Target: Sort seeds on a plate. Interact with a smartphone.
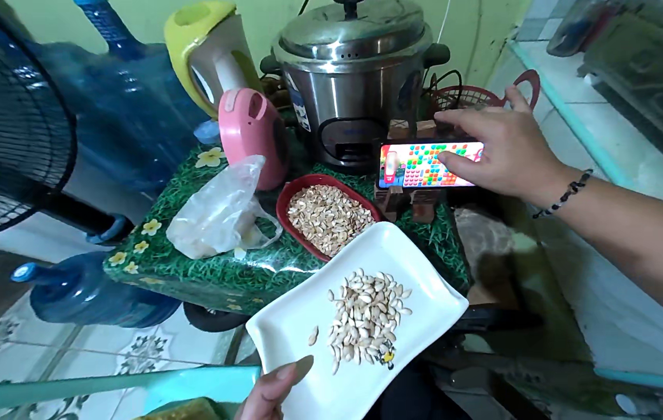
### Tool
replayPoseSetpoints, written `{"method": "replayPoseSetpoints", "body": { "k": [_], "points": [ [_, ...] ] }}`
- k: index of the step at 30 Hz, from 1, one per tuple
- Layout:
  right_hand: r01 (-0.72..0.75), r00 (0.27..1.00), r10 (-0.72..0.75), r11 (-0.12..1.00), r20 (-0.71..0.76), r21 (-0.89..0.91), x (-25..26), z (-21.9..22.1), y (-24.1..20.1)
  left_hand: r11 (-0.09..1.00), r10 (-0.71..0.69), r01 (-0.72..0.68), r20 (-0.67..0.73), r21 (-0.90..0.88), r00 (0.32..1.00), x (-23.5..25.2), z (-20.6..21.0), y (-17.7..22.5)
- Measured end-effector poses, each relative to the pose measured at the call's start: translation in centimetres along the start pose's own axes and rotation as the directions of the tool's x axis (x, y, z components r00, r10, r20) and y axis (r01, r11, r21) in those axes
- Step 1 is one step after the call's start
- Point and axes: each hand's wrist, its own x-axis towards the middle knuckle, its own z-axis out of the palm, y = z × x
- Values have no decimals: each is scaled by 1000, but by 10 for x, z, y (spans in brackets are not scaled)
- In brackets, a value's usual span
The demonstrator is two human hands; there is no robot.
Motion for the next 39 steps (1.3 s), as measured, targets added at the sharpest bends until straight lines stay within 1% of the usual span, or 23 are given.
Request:
{"method": "replayPoseSetpoints", "body": {
  "k": [4, 9, 13, 22, 25, 29, 35, 39],
  "points": [
    [-10, 1000, 11, 1000, 16, -5, 2, 1, -2, 1000, 18, -18, -11, -14, 1000, -2, -1, 3],
    [-18, 999, 18, 1000, 26, -4, 2, 1, -4, 999, 39, -39, 14, -3, 999, -2, -7, 6],
    [-18, 1000, 18, 1000, 20, 5, 1, 2, -4, 999, 50, -50, -6, 4, 999, -3, -7, 7],
    [6, 1000, -5, 999, -25, 32, 2, 2, -5, 1000, 1, -1, 20, -21, 1000, 1, -2, 2],
    [-13, 1000, 14, 999, -13, 38, 6, 1, -10, 1000, 6, -6, 4, -13, 1000, 1, 0, 2],
    [-14, 1000, 14, 1000, -6, 18, 11, 2, -16, 1000, 22, -22, 14, -5, 1000, 1, -2, 3],
    [-20, 999, 20, 1000, -28, 6, 15, 4, -21, 1000, 5, -5, 5, -25, 1000, 1, -4, 4],
    [-13, 1000, 13, 1000, -15, 12, 15, 5, -21, 999, 7, -7, -3, -36, 1000, 1, -3, 4]
  ]
}}
